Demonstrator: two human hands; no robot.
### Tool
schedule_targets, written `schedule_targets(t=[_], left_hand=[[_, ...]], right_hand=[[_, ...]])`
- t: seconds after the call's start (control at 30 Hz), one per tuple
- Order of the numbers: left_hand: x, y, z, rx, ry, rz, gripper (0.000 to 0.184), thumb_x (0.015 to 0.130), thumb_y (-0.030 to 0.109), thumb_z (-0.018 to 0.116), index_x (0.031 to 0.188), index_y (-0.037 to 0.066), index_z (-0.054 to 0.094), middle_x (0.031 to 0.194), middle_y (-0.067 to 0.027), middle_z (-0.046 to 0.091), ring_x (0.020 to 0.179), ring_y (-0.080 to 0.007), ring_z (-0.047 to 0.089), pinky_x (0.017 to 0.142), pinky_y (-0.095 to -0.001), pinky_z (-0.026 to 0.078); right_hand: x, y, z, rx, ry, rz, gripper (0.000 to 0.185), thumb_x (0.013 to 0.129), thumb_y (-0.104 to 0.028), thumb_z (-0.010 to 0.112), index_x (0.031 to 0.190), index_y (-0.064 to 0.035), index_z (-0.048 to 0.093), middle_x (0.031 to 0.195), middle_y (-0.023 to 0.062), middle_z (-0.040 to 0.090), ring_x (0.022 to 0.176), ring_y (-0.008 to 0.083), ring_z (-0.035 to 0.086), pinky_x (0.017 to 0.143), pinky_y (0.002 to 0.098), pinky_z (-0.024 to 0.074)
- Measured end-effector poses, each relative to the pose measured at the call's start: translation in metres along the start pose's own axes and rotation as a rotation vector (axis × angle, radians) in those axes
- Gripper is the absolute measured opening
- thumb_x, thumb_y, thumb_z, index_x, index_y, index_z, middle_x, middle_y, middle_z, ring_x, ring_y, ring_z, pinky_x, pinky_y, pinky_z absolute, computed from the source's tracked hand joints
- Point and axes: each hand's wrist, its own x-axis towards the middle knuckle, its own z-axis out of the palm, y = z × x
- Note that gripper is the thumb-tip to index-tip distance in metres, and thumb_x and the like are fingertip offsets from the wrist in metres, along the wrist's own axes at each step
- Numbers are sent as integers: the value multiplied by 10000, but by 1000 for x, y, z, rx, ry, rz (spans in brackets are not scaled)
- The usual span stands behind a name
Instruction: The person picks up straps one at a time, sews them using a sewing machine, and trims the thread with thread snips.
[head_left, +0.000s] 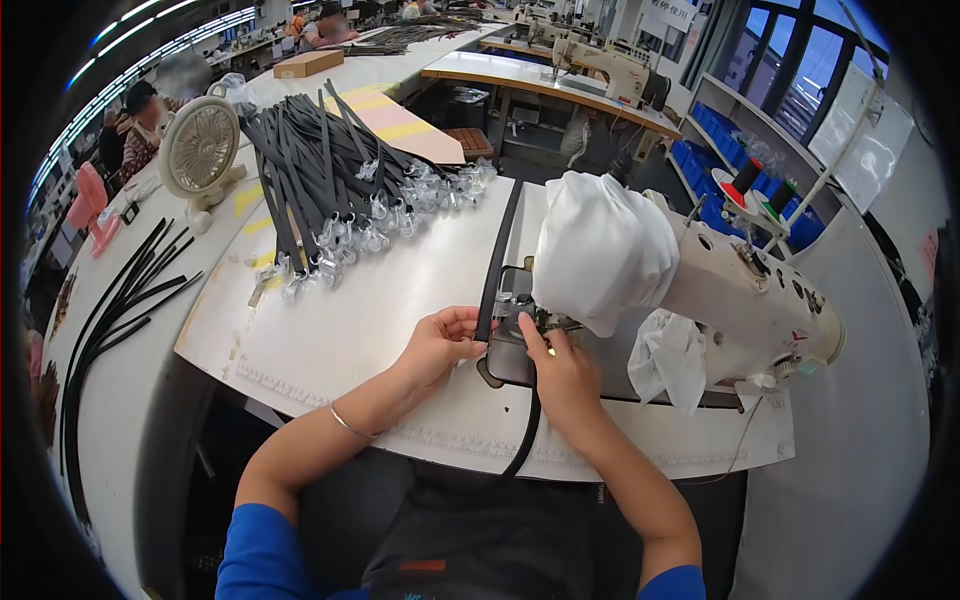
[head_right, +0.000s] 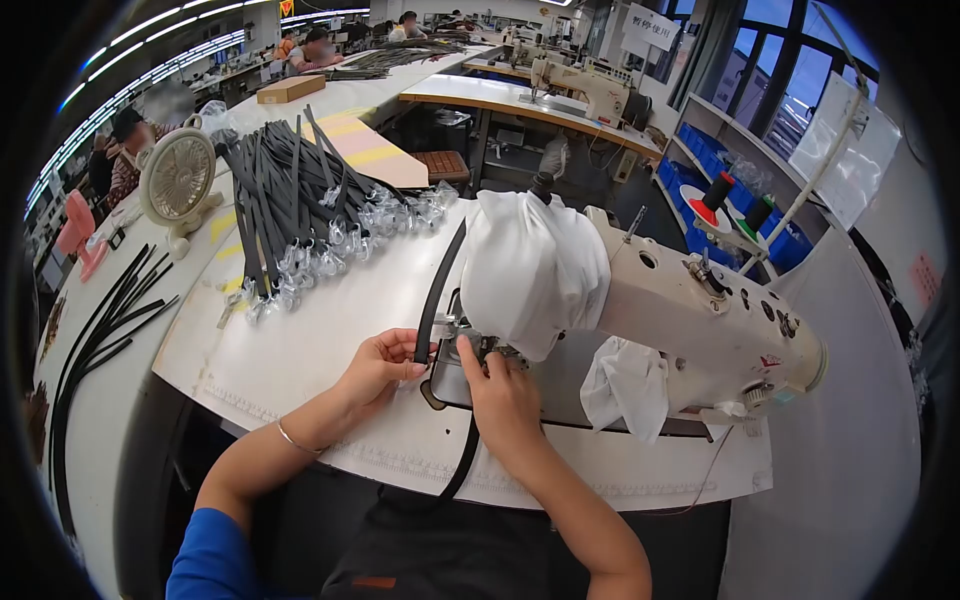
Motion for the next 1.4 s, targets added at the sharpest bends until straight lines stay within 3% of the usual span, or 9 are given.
schedule_targets(t=[0.17, 0.3, 0.4, 0.47, 0.57, 1.03, 1.27, 1.3, 1.4], left_hand=[[1, -2, -2, 25, -26, 3, 372, 725, -156, 590, 1061, -12, 519, 1048, -122, 609, 906, -151, 603, 828, -265, 499], [-2, 0, 0, 38, -6, 6, 384, 722, -155, 573, 1080, -22, 528, 1042, -103, 616, 840, -112, 583, 720, -232, 475], [-2, 0, 1, 24, -4, 8, 379, 722, -155, 574, 1074, -20, 536, 1041, -100, 618, 837, -110, 583, 716, -231, 469], [-2, 0, 1, 22, -8, 10, 376, 722, -153, 576, 1072, -18, 540, 1043, -99, 619, 837, -109, 584, 719, -233, 469], [-3, 0, 0, 39, -17, 5, 381, 723, -146, 583, 1079, -17, 541, 1053, -98, 618, 843, -108, 586, 722, -233, 468], [0, 38, -17, 89, 7, 189, 426, 802, -27, 583, 1218, -10, 492, 1066, -118, 612, 904, -168, 598, 848, -295, 460], [-37, 211, -164, 12, 108, 862, 373, 880, 31, 511, 1250, 65, 481, 1183, -131, 557, 932, -120, 568, 743, -229, 450], [-62, 234, -169, -79, 383, 903, 369, 861, 3, 522, 1227, 40, 485, 1143, -133, 574, 902, -151, 574, 713, -248, 445], [-146, 288, -264, -117, 587, 1050, 303, 861, 3, 520, 1161, 46, 516, 1127, -114, 587, 957, -153, 577, 704, -255, 446]], right_hand=[[21, -1, 13, -67, 65, -94, 418, 727, -50, 551, 1139, -116, 578, 759, 39, 506, 688, 188, 577, 610, 310, 483], [8, 7, -1, -32, 26, -71, 407, 710, -59, 600, 1113, -116, 587, 768, 30, 534, 687, 165, 590, 569, 296, 476], [-17, 16, -20, 313, -73, 8, 375, 680, -91, 678, 1048, -109, 612, 811, 28, 571, 701, 151, 596, 536, 284, 469], [-25, 20, -31, 404, -58, -351, 320, 654, -128, 732, 956, -97, 631, 892, 23, 611, 700, 150, 590, 531, 280, 467], [-28, 22, -21, 493, -107, -417, 261, 663, -145, 730, 899, -86, 634, 950, 17, 626, 688, 152, 578, 540, 276, 472], [-34, 21, -13, 446, -29, -349, 222, 666, -144, 720, 857, -77, 629, 969, 17, 628, 728, 184, 561, 591, 285, 492], [-34, 20, -13, 451, -29, -339, 249, 627, -102, 726, 857, -79, 632, 963, 11, 634, 718, 194, 558, 593, 292, 493], [-34, 21, -11, 445, -25, -341, 252, 621, -96, 726, 855, -82, 633, 958, 11, 635, 714, 198, 558, 593, 293, 493], [-33, 18, -12, 473, -12, -342, 245, 615, -76, 720, 845, -90, 636, 951, 14, 638, 706, 212, 566, 594, 296, 495]])
